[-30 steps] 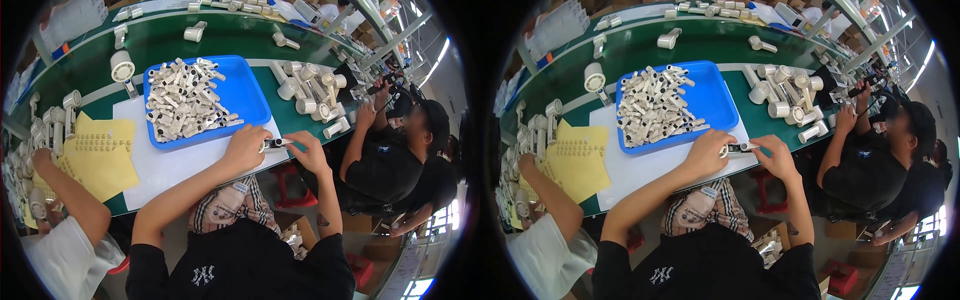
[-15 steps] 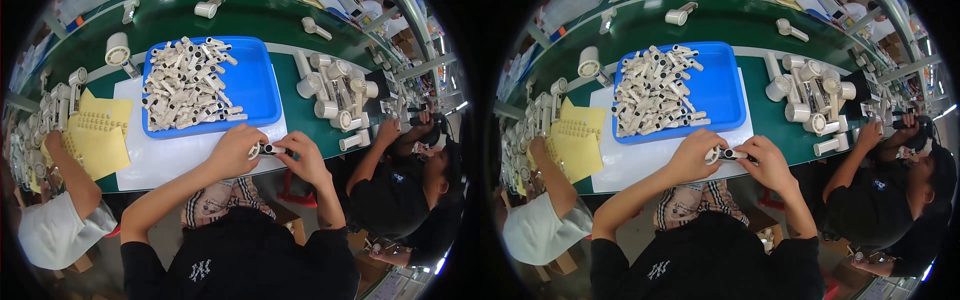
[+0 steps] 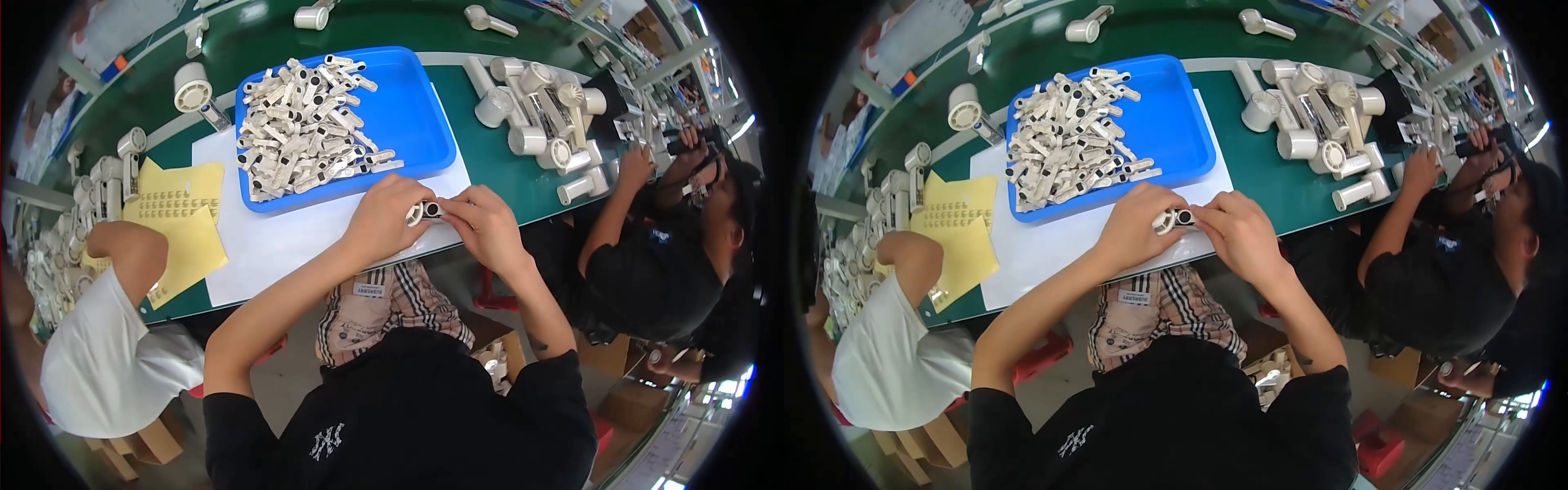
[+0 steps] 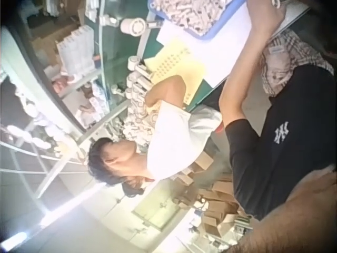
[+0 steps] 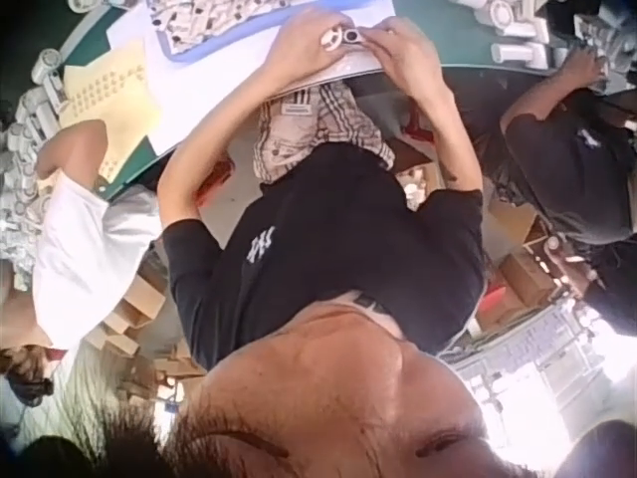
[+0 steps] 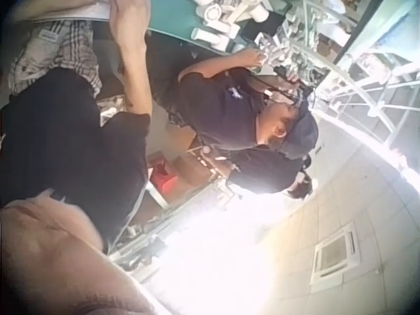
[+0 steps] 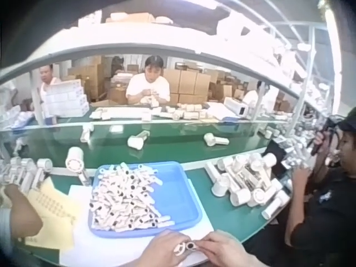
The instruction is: The person assembles small handheld fans by hand, inserting fan motor components into plastic fan housings on a factory production line.
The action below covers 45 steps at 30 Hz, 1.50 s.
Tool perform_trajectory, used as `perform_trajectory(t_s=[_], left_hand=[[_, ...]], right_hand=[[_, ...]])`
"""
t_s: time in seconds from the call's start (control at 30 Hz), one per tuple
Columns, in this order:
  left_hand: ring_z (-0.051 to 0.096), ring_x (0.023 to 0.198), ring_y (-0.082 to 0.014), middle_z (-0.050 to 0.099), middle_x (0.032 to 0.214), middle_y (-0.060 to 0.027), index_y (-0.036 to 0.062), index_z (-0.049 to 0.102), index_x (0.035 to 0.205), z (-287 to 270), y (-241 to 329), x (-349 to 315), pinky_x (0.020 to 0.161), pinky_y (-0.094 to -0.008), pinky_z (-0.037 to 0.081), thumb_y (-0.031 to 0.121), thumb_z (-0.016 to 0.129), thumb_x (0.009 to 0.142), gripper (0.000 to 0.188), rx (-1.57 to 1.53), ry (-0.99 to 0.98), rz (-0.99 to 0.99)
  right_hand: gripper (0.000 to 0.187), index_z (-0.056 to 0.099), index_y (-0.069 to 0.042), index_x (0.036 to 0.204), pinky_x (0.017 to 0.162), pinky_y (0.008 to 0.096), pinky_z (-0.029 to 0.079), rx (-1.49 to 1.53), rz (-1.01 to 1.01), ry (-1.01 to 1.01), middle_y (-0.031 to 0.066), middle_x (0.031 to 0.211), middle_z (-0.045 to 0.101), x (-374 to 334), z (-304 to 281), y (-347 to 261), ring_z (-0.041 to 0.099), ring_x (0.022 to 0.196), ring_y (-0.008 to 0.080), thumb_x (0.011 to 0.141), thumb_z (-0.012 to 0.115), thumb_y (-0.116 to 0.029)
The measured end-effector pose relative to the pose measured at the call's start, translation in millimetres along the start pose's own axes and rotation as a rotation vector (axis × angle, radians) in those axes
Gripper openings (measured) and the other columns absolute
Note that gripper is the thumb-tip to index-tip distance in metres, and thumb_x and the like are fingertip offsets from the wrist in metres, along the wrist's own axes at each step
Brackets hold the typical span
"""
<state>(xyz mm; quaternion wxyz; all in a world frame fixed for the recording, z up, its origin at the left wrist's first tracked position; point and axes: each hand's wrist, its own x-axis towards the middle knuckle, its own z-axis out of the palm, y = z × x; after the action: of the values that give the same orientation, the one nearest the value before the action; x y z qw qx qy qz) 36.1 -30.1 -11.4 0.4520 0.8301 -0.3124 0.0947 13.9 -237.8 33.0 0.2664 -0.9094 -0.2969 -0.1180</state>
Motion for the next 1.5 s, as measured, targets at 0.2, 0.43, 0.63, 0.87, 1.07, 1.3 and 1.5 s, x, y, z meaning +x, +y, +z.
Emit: perform_trajectory(t_s=[0.2, 0.43, 0.63, 0.87, 1.07, 1.3, 1.5], left_hand=[[0.062, 0.1, -0.0304, 0.07, 0.102, -0.0092, 0.0058, 0.069, 0.102, -7.5, -3.8, 0.8, 0.087, -0.0403, 0.05, 0.015, 0.081, 0.073, 0.033, 0.037, -0.085, 0.029], [0.059, 0.108, -0.0304, 0.069, 0.109, -0.0064, 0.0099, 0.07, 0.102, -13.3, 6.3, -36.4, 0.092, -0.0415, 0.048, 0.012, 0.081, 0.071, 0.033, 0.222, 0.078, 0.107], [0.055, 0.112, -0.0315, 0.065, 0.111, -0.0042, 0.0111, 0.06, 0.085, -21.0, 37.5, -60.5, 0.093, -0.0444, 0.043, 0.01, 0.082, 0.064, 0.03, 0.227, 0.063, -0.014], [0.055, 0.088, -0.0283, 0.065, 0.091, -0.0023, 0.0127, 0.062, 0.09, -12.9, 38.0, -55.6, 0.079, -0.0406, 0.042, 0.008, 0.079, 0.061, 0.035, 0.241, 0.121, -0.293], [0.057, 0.085, -0.0268, 0.065, 0.085, -0.0024, 0.0136, 0.066, 0.089, -14.8, 36.2, -48.4, 0.078, -0.0391, 0.043, 0.009, 0.082, 0.062, 0.032, 0.227, 0.163, -0.372], [0.059, 0.088, -0.0288, 0.07, 0.092, -0.0052, 0.012, 0.069, 0.1, -22.3, 41.8, -43.4, 0.081, -0.0405, 0.045, 0.014, 0.084, 0.063, 0.04, 0.227, 0.085, -0.442], [0.058, 0.097, -0.027, 0.07, 0.103, -0.0017, 0.0115, 0.069, 0.103, -28.9, 44.0, -45.1, 0.086, -0.038, 0.049, 0.011, 0.087, 0.061, 0.046, 0.187, 0.014, -0.375]], right_hand=[[0.012, 0.073, -0.005, 0.093, 0.069, 0.0405, 0.047, -0.223, -0.047, 0.031, 0.0065, 0.078, 0.06, -2.3, 13.3, -7.8, 0.06, 0.077, 0.0261, 0.085, 0.065, -0.008], [0.033, 0.071, -0.004, 0.113, 0.089, 0.0372, 0.049, 0.214, 0.039, -0.157, 0.0109, 0.107, 0.065, 3.0, 12.6, -0.4, 0.061, 0.102, 0.0292, 0.082, 0.077, -0.014], [0.071, 0.049, -0.004, 0.141, 0.099, 0.0418, 0.046, 0.293, -0.05, -0.449, 0.0165, 0.127, 0.058, -5.9, 23.6, 5.1, 0.057, 0.114, 0.0359, 0.079, 0.08, -0.018], [0.065, 0.051, -0.003, 0.136, 0.096, 0.0439, 0.045, 0.174, -0.216, -0.326, 0.0157, 0.125, 0.061, -3.6, 44.4, 6.4, 0.057, 0.111, 0.0365, 0.078, 0.077, -0.016], [0.053, 0.064, -0.003, 0.125, 0.092, 0.0423, 0.047, 0.386, -0.085, -0.25, 0.0146, 0.118, 0.068, 6.6, 49.9, 7.3, 0.06, 0.104, 0.0345, 0.075, 0.079, -0.016], [0.057, 0.062, -0.003, 0.128, 0.092, 0.0409, 0.047, 0.46, -0.145, -0.268, 0.0142, 0.116, 0.067, 10.1, 52.5, 13.8, 0.059, 0.105, 0.0332, 0.076, 0.081, -0.016], [0.059, 0.058, 0.0, 0.131, 0.087, 0.0403, 0.045, 0.369, -0.248, -0.224, 0.0129, 0.117, 0.063, -1.4, 55.2, 14.3, 0.057, 0.099, 0.0313, 0.081, 0.078, -0.024]])
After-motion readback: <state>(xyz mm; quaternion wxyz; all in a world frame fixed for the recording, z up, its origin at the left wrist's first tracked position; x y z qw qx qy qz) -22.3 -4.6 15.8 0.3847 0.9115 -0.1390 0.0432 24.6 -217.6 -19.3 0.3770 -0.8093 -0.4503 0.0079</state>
